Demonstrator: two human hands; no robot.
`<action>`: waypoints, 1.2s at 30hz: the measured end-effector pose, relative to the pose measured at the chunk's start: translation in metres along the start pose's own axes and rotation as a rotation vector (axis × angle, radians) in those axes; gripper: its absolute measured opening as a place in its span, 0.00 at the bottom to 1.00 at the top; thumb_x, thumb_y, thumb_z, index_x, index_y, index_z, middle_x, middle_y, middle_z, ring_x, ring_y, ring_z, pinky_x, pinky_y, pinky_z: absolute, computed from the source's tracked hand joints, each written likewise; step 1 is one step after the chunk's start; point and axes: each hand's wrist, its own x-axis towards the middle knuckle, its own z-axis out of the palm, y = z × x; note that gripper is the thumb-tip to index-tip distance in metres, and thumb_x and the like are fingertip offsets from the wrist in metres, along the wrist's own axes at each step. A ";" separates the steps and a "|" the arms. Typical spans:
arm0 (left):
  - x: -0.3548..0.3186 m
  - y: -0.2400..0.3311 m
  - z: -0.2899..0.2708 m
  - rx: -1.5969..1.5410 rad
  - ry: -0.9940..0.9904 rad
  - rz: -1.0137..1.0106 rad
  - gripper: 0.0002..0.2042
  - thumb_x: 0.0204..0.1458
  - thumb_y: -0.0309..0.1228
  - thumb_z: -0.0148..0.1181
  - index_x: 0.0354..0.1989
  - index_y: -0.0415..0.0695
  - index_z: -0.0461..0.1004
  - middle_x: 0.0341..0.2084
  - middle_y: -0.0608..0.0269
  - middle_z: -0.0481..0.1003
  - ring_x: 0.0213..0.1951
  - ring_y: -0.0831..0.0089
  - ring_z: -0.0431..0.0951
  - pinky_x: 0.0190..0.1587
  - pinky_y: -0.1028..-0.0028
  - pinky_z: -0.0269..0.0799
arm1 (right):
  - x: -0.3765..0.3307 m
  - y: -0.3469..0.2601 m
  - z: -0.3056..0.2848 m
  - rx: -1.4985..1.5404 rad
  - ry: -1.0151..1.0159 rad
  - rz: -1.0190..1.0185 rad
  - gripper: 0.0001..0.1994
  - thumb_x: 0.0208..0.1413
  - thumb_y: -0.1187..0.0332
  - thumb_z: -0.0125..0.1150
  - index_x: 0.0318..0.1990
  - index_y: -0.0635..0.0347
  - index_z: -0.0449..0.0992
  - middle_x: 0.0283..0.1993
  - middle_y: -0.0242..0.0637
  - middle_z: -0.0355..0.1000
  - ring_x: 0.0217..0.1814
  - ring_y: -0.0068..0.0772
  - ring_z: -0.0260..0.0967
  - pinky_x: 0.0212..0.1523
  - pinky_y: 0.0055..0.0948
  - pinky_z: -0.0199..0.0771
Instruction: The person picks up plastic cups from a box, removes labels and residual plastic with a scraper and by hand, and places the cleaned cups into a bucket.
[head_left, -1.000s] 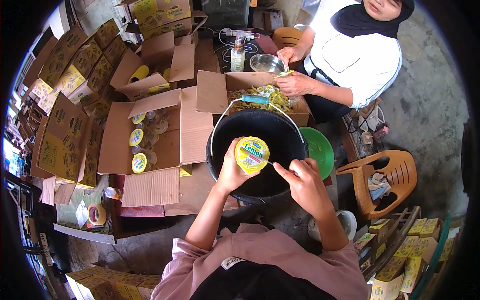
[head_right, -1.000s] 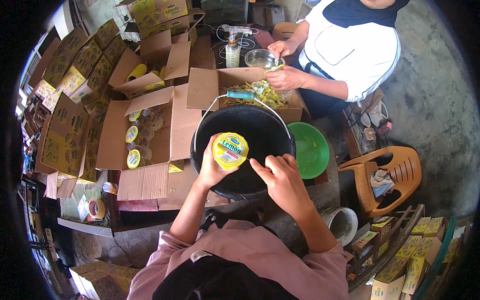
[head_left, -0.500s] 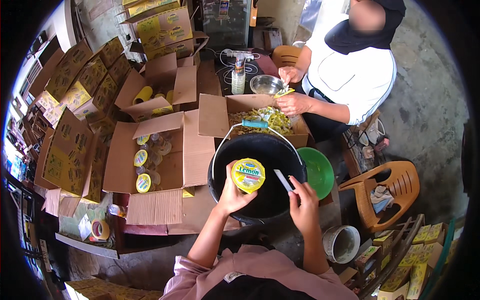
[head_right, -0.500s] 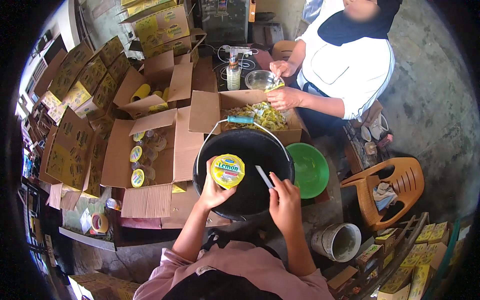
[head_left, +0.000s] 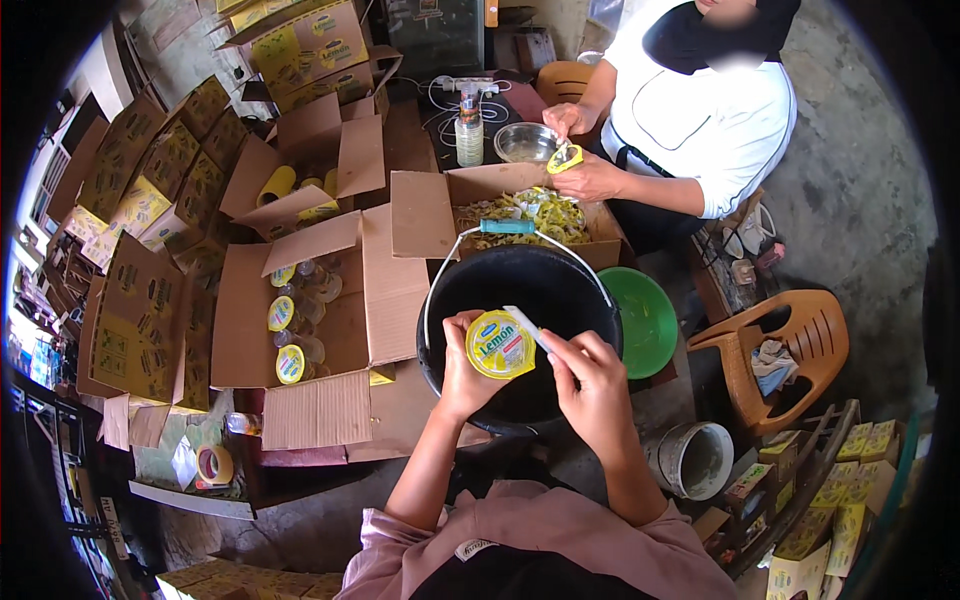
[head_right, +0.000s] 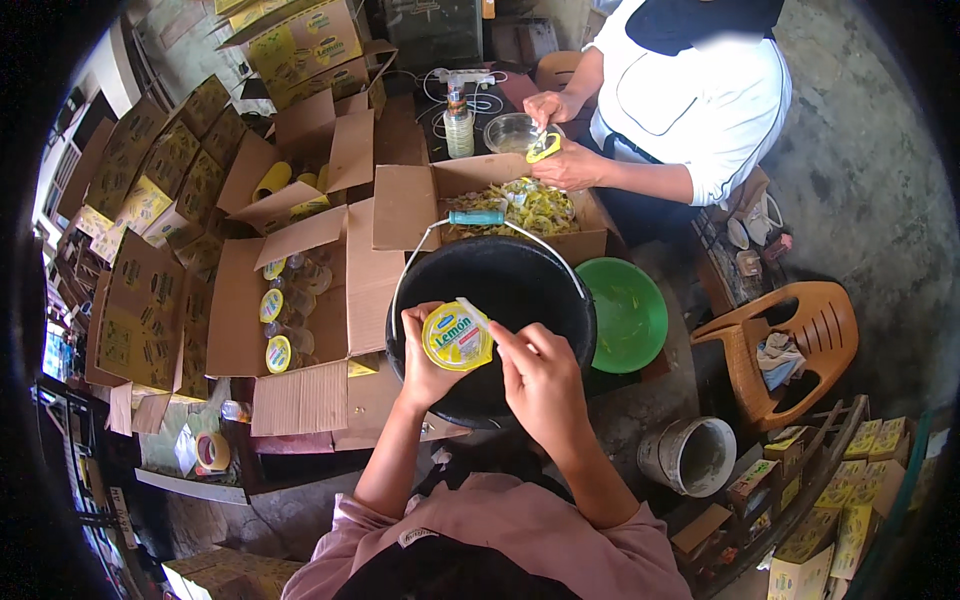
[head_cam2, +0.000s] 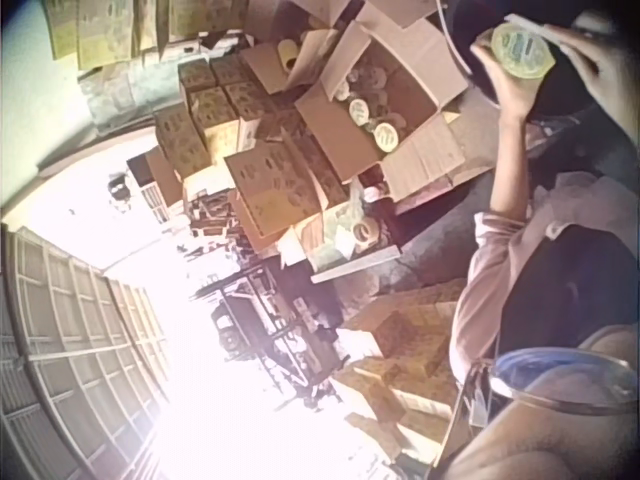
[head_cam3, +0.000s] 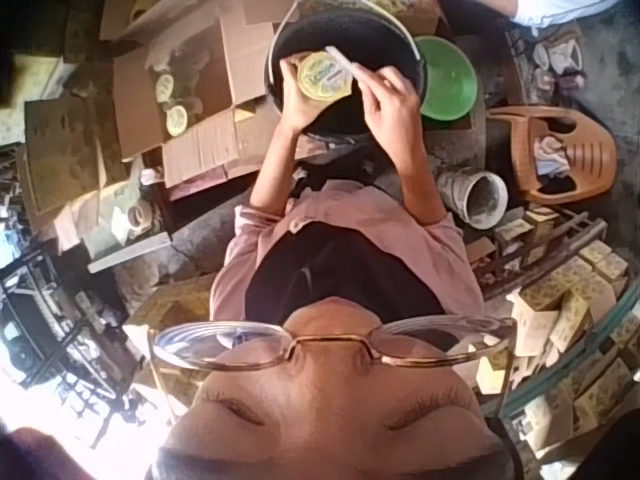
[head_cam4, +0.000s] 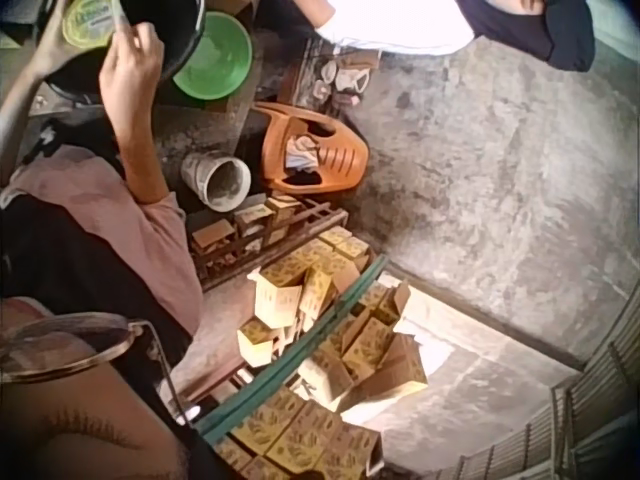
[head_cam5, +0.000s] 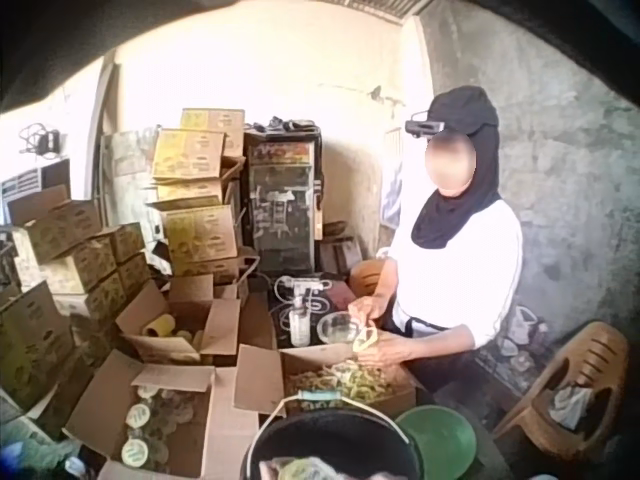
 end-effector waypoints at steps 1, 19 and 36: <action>0.000 -0.001 0.001 -0.015 0.009 -0.002 0.35 0.24 0.25 0.73 0.37 0.40 0.49 0.38 0.48 0.64 0.40 0.61 0.71 0.41 0.71 0.68 | 0.000 0.000 0.001 -0.018 -0.034 -0.050 0.16 0.41 0.79 0.56 0.41 0.59 0.72 0.23 0.35 0.61 0.25 0.33 0.62 0.29 0.30 0.62; 0.001 0.003 0.000 0.006 -0.020 -0.017 0.34 0.27 0.26 0.72 0.36 0.40 0.48 0.37 0.50 0.62 0.39 0.62 0.69 0.40 0.71 0.67 | -0.005 -0.011 0.014 -0.065 -0.145 -0.056 0.16 0.40 0.81 0.55 0.40 0.59 0.73 0.22 0.37 0.60 0.22 0.34 0.61 0.26 0.29 0.63; -0.001 0.001 0.002 -0.024 0.001 0.019 0.35 0.22 0.24 0.73 0.36 0.41 0.49 0.37 0.50 0.61 0.40 0.65 0.67 0.42 0.72 0.65 | -0.015 -0.013 -0.008 -0.134 -0.283 -0.065 0.15 0.38 0.80 0.53 0.38 0.63 0.73 0.26 0.37 0.60 0.25 0.34 0.61 0.29 0.30 0.62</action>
